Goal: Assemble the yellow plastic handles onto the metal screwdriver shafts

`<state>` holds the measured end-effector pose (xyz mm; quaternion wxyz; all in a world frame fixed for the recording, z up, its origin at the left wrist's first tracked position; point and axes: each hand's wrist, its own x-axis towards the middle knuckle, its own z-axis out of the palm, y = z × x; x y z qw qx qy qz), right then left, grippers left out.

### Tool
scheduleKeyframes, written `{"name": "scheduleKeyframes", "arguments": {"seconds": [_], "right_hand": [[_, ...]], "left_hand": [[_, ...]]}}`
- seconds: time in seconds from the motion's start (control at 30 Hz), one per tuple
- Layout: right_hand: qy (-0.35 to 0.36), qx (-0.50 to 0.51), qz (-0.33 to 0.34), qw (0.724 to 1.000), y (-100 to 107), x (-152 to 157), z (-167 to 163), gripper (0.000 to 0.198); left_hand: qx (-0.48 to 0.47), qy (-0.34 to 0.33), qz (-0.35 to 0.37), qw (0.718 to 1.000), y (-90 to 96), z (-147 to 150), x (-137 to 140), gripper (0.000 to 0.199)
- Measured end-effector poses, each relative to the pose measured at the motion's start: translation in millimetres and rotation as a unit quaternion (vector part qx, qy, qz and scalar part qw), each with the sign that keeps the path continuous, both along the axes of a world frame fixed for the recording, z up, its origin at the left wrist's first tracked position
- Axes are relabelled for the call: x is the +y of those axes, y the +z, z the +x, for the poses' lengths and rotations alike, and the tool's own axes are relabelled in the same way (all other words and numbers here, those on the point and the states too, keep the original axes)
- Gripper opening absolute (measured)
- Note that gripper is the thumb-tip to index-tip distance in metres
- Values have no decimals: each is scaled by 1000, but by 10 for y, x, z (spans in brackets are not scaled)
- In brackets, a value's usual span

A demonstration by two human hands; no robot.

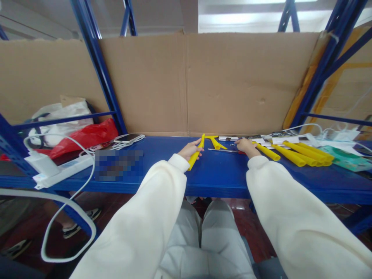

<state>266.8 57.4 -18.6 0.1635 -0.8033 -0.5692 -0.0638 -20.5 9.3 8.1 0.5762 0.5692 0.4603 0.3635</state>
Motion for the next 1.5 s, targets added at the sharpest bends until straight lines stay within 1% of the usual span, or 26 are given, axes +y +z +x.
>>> {"name": "scheduleKeyframes", "arguments": {"seconds": [0.1,0.27,0.4,0.57,0.87,1.03,1.17,1.4,1.5], "right_hand": [[-26,19,-40,999,55,-52,-109,42],[-34,29,-61,997,105,-83,-144,39],[-34,17,-60,997,125,-72,-148,32],[-20,-3,-39,999,129,-62,-160,26],[34,6,-27,999,142,-43,-180,16],[42,-8,-33,999,134,-28,-220,17],[68,-34,-61,995,145,-28,-266,18],[95,-70,-65,991,158,-11,-322,21],[112,-76,-76,988,154,2,-342,26]], "left_hand": [[-9,-15,-14,1000,-9,6,12,75],[-11,-16,-16,1000,2,13,-4,73],[-12,-18,-17,1000,24,23,-40,73],[-12,-27,-21,999,31,26,-54,74],[-15,-54,-14,998,-61,-6,76,76],[-13,-53,-13,998,-54,2,60,77],[-9,-49,-18,999,-29,12,16,76],[-21,-59,-19,998,-35,4,22,78],[-21,-61,-20,998,-42,1,31,78]]}}
